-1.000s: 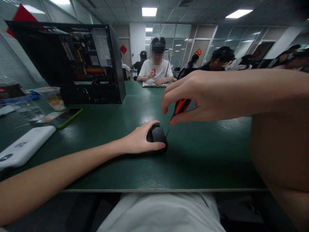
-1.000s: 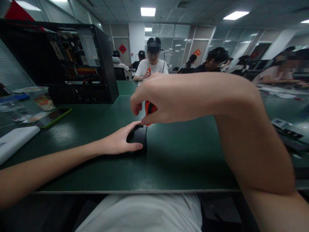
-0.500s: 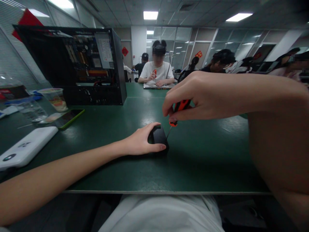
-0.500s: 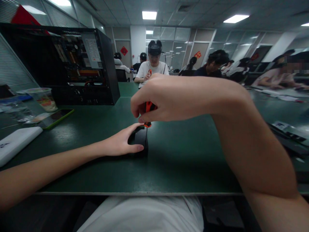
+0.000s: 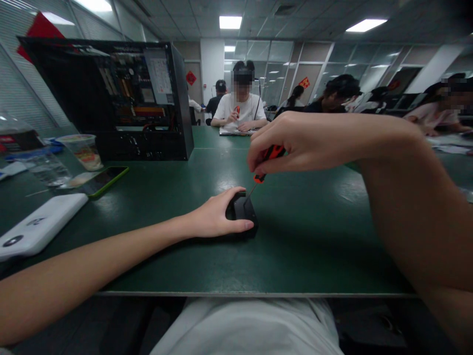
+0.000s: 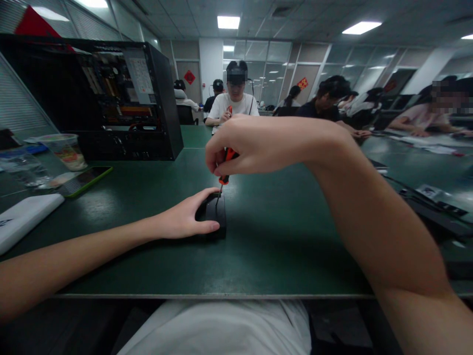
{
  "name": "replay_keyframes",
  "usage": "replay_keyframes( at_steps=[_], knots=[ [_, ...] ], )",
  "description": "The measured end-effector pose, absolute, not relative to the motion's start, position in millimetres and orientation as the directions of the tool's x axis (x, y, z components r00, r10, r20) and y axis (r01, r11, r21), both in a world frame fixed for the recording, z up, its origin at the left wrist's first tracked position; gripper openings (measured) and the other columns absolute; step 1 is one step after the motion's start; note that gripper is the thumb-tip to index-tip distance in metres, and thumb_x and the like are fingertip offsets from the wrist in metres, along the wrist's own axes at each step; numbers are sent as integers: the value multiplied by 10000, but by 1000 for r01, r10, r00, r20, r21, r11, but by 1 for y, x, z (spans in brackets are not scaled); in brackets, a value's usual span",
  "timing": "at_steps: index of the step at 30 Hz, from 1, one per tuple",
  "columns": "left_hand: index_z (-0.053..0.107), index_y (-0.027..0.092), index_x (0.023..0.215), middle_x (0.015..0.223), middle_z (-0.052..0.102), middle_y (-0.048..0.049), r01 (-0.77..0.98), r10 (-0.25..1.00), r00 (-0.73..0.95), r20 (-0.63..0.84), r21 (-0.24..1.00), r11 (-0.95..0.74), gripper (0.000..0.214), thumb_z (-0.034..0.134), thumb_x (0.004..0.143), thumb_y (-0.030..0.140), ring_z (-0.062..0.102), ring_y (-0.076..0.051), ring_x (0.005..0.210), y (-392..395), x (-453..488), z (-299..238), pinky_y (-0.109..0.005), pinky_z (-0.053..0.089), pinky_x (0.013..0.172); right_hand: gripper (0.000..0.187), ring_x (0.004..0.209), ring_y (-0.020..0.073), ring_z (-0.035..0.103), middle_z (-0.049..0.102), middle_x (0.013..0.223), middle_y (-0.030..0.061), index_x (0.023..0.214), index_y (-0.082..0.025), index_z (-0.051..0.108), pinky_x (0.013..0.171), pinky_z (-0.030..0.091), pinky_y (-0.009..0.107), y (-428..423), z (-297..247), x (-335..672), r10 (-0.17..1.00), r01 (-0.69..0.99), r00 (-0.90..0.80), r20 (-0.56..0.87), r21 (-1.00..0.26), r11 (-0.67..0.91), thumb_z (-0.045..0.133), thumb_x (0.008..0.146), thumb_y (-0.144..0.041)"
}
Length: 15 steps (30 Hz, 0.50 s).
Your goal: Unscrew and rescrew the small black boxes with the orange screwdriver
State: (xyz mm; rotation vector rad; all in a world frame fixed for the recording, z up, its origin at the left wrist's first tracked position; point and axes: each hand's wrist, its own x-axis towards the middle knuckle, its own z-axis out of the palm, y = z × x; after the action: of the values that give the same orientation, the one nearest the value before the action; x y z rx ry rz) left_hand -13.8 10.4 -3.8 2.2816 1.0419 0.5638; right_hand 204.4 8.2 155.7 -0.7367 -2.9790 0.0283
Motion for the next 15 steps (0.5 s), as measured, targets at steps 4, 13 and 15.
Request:
replay_keyframes(
  at_steps=[4,13,15],
  knots=[
    [386,185,1505,1501,515,-153,547,776,616,139,633,-547,891,703,806,637,538,-366,1330,11,-13,-4,-497,415,1141,187,763,110,610,720,886,-11,964,-188,758,717,431,257,8,158,208,471,467,-880,59,-69,882,587,910,-242],
    [374,174,1513,1533,479,-172,549,776,613,151,625,-555,913,700,804,648,501,-379,1368,11,-14,-6,-515,395,1161,214,785,91,595,713,901,-19,966,-166,743,717,418,255,4,155,202,430,431,-901,60,0,902,531,933,-173],
    [371,170,1516,1532,478,-176,555,777,611,153,617,-558,922,706,799,643,505,-380,1362,12,-14,-7,-524,394,1159,216,805,91,597,720,925,-18,1005,-157,745,740,423,249,4,157,205,425,424,-905,37,-32,905,543,947,-204]
  ],
)
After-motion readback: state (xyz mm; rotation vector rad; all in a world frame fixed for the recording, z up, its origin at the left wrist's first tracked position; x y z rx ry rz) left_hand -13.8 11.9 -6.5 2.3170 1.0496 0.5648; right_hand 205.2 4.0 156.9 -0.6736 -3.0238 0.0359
